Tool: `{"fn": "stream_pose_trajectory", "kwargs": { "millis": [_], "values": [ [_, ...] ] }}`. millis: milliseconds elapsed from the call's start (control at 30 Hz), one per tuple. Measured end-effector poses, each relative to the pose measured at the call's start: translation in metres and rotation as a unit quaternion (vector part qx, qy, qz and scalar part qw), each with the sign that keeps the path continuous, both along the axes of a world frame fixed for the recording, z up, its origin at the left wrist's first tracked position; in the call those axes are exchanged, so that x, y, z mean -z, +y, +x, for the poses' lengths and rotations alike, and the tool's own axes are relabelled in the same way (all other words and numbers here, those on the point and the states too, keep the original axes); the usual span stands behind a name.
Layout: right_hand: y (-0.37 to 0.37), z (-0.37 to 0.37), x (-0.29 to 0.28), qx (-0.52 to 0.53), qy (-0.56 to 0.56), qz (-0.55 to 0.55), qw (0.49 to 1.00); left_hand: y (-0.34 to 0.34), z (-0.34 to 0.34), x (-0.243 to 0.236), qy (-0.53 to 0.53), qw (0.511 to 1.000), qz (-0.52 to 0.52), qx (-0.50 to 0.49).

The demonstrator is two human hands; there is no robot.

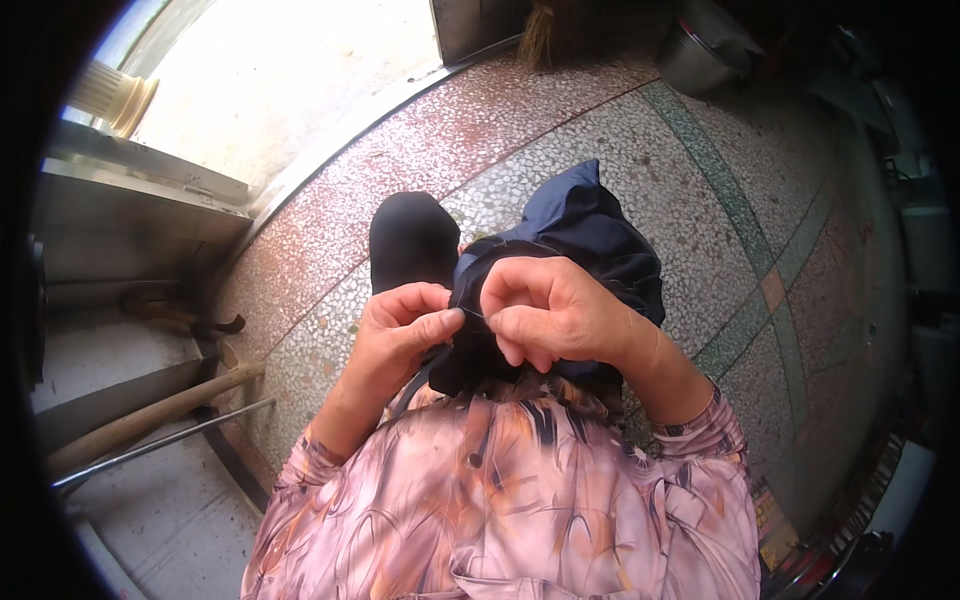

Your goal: The recorder is sewing a piece of black fabric by hand using a needle and thread.

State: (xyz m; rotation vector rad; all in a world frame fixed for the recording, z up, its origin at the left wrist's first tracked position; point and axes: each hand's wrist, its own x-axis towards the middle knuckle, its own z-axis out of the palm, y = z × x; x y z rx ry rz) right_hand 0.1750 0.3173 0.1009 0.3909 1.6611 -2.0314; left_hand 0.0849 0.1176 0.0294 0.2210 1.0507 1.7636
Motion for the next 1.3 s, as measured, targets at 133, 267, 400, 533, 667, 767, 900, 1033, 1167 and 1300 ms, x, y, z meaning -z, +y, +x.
{"fn": "stream_pose_trajectory", "kwargs": {
  "millis": [133,267,400,533,667,767,900,1033,1167,1300],
  "values": [
    [-0.006,0.004,-0.009,-0.043,0.173,0.237,0.955,0.000,0.001,-0.003,0.051,0.999,-0.017,0.005],
    [-0.009,-0.005,-0.010,0.003,0.258,0.339,0.905,0.000,0.003,-0.003,0.123,0.992,-0.015,0.037],
    [-0.007,-0.006,0.010,0.043,0.282,0.403,0.869,-0.002,0.004,-0.005,0.140,0.989,-0.028,0.047],
    [-0.007,0.002,-0.006,-0.031,0.272,0.369,0.888,0.000,0.003,-0.005,0.100,0.995,-0.016,0.004],
    [-0.011,-0.006,0.000,0.048,0.282,0.404,0.869,0.000,0.006,-0.002,0.211,0.976,-0.036,0.024],
    [-0.011,-0.003,0.004,0.047,0.264,0.475,0.838,0.003,0.006,-0.002,0.147,0.989,-0.032,0.001],
    [-0.027,0.009,0.007,0.048,0.331,0.478,0.812,0.004,0.007,0.007,0.036,0.997,-0.019,-0.058],
    [-0.043,0.013,0.026,0.011,0.401,0.530,0.747,0.008,0.008,0.005,-0.127,0.989,-0.033,-0.062],
    [-0.042,0.015,0.029,0.003,0.412,0.532,0.740,0.005,0.004,0.007,-0.153,0.987,-0.013,-0.043],
    [-0.017,0.016,0.010,0.026,0.336,0.321,0.885,0.007,0.006,0.014,-0.156,0.985,0.009,-0.073]
  ]
}}
